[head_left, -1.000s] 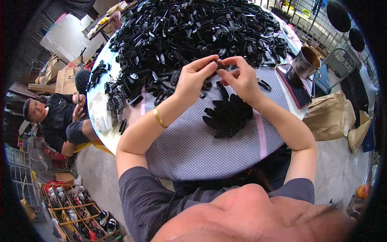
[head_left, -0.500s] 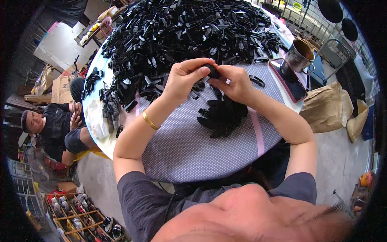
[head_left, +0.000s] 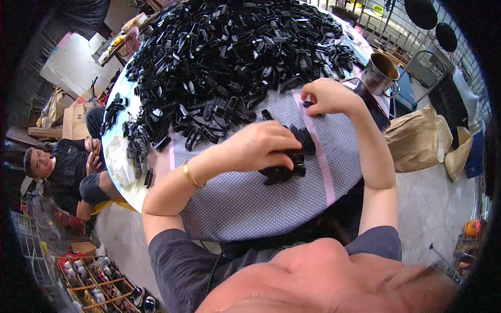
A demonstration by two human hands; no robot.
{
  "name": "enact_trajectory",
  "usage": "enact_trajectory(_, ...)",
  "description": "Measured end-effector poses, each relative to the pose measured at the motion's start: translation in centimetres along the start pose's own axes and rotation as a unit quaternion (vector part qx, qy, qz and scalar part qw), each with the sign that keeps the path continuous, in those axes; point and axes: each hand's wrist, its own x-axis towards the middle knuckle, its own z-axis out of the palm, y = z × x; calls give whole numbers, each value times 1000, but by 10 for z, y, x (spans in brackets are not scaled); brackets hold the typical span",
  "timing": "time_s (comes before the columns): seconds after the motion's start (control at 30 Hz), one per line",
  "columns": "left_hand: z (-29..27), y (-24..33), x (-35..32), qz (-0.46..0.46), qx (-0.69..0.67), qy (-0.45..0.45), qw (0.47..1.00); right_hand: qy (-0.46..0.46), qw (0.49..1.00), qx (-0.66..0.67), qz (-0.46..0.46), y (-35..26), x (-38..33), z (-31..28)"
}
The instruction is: Inspecting and sorting small black plastic components on a table in a workshop area.
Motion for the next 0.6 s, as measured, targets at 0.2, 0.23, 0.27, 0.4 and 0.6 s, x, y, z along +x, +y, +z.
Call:
enact_trajectory(0.2,-38,-57,-10,-246,221,118,936,226,949,202,-84,-14,25,25)
enact_trajectory(0.23,-45,-68,-15,-249,254,117,927,250,940,204,-108,-17,27,26)
enact_trajectory(0.27,-51,-79,-21,-251,287,115,917,251,939,205,-112,-20,29,29)
enact_trajectory(0.4,-54,-101,-19,-247,315,45,915,213,937,245,-129,-23,29,36)
enact_trajectory(0.6,-52,-103,-19,-243,342,12,908,63,961,246,-110,-13,28,29)
